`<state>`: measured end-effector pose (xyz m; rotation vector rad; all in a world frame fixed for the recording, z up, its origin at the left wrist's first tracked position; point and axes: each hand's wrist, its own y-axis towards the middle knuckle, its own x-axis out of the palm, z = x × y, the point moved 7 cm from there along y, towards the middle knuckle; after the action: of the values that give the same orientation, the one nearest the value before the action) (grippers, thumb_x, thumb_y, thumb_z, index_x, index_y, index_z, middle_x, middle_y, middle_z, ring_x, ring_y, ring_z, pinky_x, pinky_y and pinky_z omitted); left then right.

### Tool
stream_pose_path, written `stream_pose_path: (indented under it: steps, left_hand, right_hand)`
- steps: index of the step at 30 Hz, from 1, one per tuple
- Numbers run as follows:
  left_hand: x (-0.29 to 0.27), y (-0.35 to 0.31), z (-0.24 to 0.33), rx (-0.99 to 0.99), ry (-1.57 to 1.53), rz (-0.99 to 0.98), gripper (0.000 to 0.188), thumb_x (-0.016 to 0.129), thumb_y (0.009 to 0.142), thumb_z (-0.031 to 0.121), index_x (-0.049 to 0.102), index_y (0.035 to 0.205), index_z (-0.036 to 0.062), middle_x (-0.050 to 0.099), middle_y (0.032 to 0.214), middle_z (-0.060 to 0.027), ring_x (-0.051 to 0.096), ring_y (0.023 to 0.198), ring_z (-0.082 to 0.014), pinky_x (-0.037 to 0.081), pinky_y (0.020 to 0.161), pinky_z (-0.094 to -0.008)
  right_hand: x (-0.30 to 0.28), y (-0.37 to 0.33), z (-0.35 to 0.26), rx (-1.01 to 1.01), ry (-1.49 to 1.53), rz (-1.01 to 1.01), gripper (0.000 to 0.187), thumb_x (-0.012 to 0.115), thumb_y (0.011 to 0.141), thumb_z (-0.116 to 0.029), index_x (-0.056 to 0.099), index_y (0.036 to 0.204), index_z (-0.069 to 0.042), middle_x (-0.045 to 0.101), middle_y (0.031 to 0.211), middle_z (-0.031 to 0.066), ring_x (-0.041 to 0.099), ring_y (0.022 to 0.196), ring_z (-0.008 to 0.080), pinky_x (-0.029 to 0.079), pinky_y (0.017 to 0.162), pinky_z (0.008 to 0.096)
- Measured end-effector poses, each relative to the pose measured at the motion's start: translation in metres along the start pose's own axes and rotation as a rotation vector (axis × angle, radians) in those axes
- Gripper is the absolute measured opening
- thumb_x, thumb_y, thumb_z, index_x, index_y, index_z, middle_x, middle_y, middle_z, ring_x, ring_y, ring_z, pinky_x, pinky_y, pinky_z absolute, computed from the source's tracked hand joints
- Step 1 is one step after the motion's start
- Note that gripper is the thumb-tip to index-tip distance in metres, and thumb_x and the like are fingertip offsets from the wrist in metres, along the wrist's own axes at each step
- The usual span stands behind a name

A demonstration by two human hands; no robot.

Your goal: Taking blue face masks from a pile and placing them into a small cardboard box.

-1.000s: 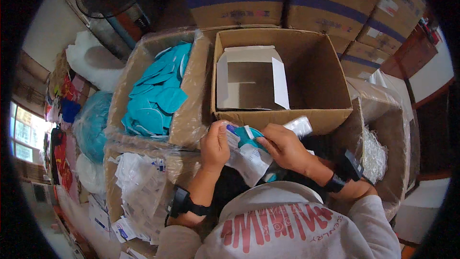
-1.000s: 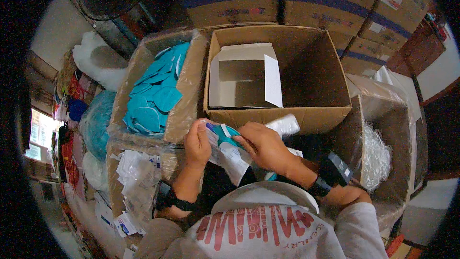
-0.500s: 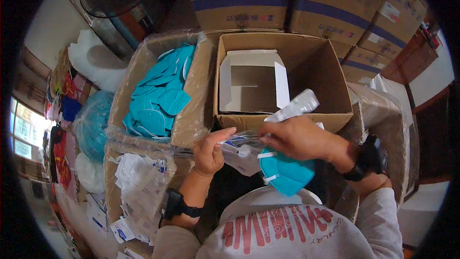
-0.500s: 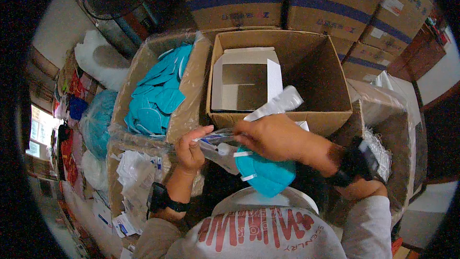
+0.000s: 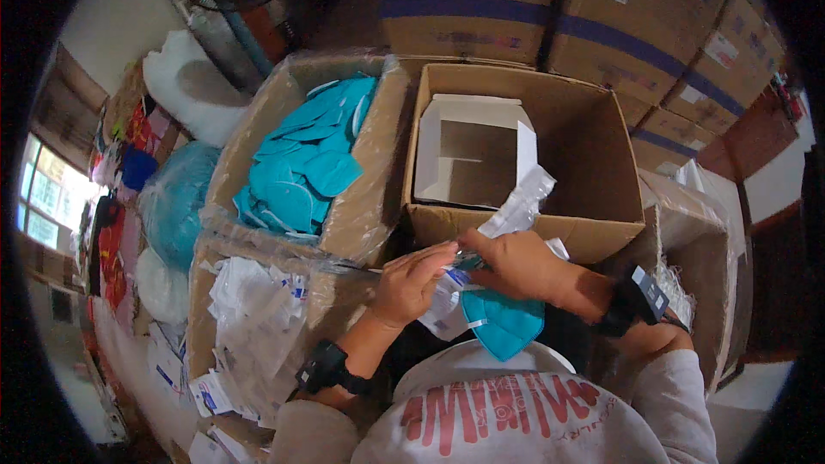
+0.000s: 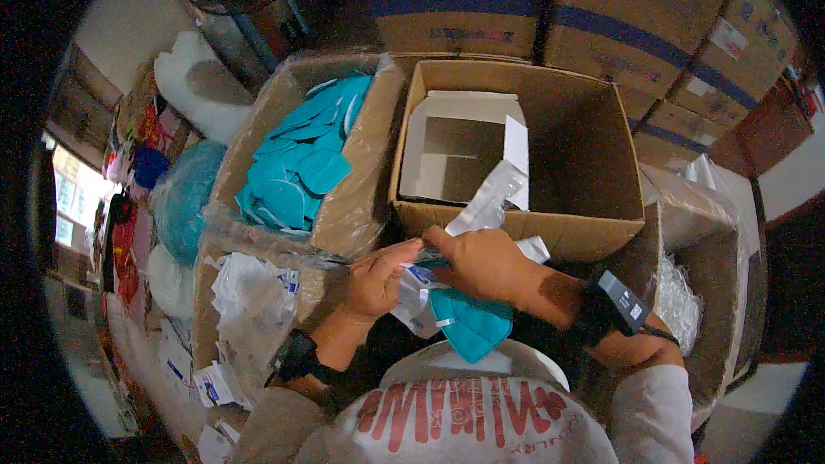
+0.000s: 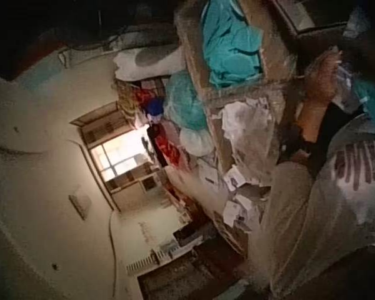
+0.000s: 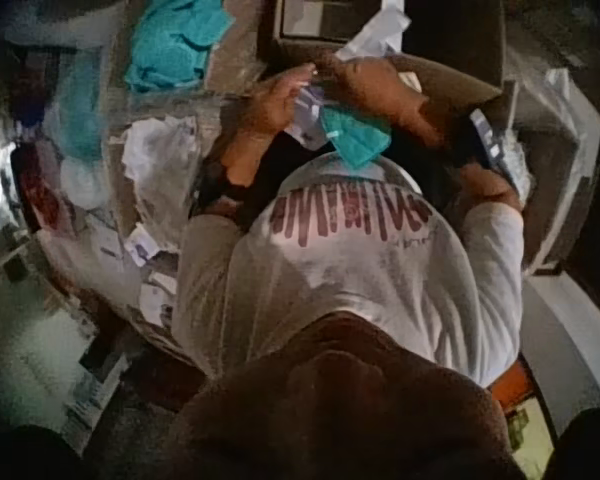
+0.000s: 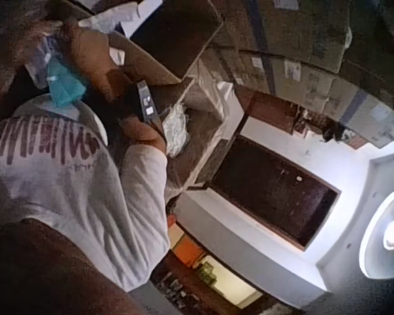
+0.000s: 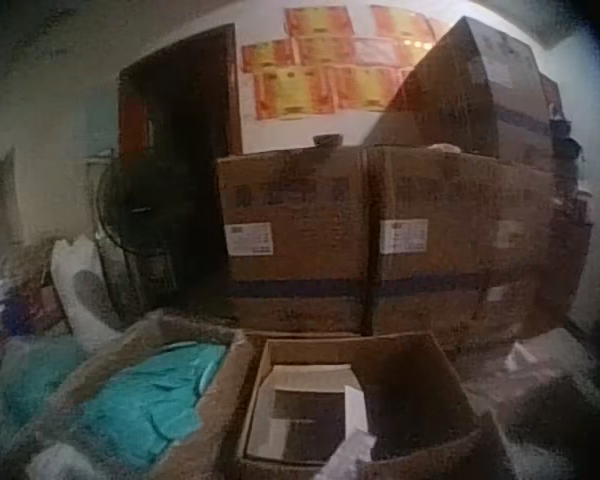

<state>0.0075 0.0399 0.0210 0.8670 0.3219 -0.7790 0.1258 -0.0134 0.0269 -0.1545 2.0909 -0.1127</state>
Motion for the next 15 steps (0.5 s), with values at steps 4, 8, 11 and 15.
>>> stream_pose_path:
  steps: [4,8,11,15]
  left_hand:
    - [-0.008,-0.004,-0.005,-0.052,0.089,0.078,0.017,0.052,0.079,0.004,0.057,0.096,0.0033,0.061,0.099,-0.0105,0.060,0.090,-0.0243,0.049,0.075,-0.0326]
    - [-0.020,-0.013,-0.017,-0.200,0.074,0.121,0.017,0.049,0.083,0.008,0.057,0.097,0.0034,0.061,0.096,-0.0129,0.060,0.086,-0.0276,0.049,0.072,-0.0339]
    - [-0.043,-0.026,-0.039,-0.432,0.094,0.227,0.018,0.046,0.086,0.012,0.056,0.097,0.0025,0.060,0.094,-0.0160,0.059,0.085,-0.0316,0.048,0.071,-0.0355]
    - [-0.099,-0.059,-0.085,-0.660,0.243,0.488,0.022,0.042,0.088,0.014,0.055,0.097,-0.0014,0.058,0.097,-0.0209,0.054,0.091,-0.0367,0.044,0.076,-0.0377]
  right_hand:
    - [0.027,0.008,-0.005,-0.052,0.048,-0.134,0.025,0.055,0.077,-0.026,0.057,0.094,-0.007,0.060,0.075,0.0163,0.058,0.071,0.0365,0.046,0.062,0.0461]
    - [0.030,0.021,-0.018,-0.124,0.253,-0.063,0.020,0.055,0.078,-0.019,0.056,0.094,-0.006,0.060,0.076,0.0166,0.059,0.069,0.0323,0.046,0.062,0.0390]
    - [0.018,0.025,-0.014,-0.032,0.513,0.166,0.018,0.052,0.083,-0.019,0.056,0.094,-0.005,0.060,0.075,0.0107,0.057,0.066,0.0237,0.045,0.061,0.0332]
    - [-0.020,0.020,0.056,0.165,1.287,0.668,0.017,0.047,0.088,-0.019,0.054,0.098,-0.007,0.056,0.083,0.0011,0.054,0.073,0.0127,0.044,0.061,0.0250]
